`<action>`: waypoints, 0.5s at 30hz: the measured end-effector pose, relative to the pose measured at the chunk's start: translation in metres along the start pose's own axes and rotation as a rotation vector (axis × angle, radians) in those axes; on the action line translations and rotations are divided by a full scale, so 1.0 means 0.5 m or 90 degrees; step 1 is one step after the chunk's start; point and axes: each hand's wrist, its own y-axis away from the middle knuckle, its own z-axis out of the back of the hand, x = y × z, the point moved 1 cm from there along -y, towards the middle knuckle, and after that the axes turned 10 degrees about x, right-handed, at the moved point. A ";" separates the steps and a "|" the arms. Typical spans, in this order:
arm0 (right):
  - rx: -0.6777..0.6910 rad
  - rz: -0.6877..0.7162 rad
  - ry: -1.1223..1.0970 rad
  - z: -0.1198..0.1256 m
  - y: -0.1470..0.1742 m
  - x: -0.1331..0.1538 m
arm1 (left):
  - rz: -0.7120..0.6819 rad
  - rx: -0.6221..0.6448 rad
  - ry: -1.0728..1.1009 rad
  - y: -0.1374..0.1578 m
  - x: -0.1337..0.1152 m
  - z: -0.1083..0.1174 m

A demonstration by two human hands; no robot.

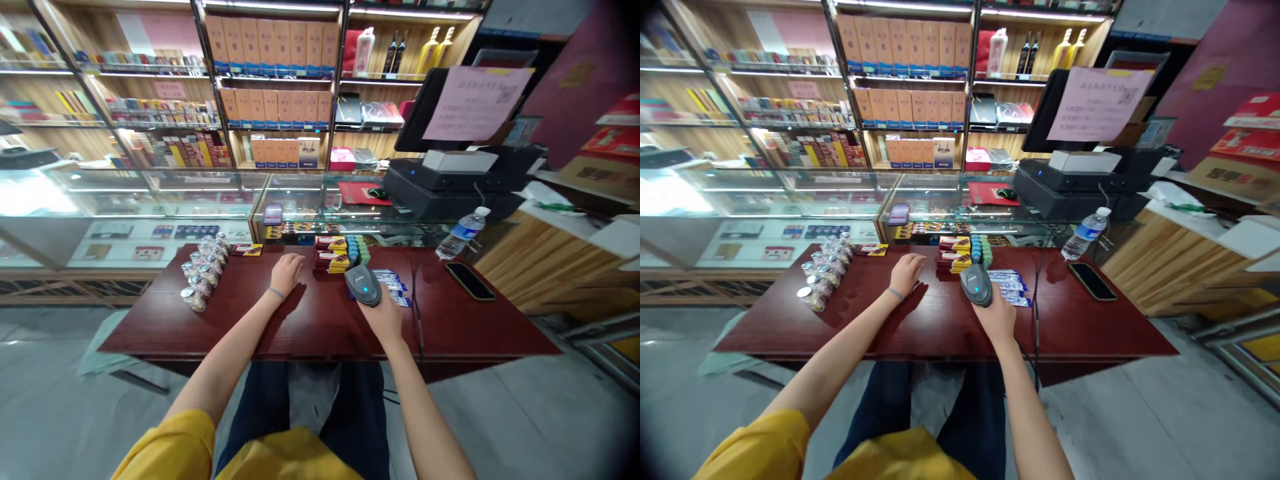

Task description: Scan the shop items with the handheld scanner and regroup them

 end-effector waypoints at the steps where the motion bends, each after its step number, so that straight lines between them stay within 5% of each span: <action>1: 0.006 0.010 -0.003 -0.006 -0.004 0.013 | 0.022 -0.005 -0.008 0.014 0.028 0.012; 7: 0.055 0.058 -0.009 -0.045 -0.027 0.102 | 0.124 0.011 -0.078 0.081 0.175 0.082; 15: 0.087 0.136 0.005 -0.112 -0.045 0.186 | 0.205 0.062 -0.148 0.124 0.271 0.093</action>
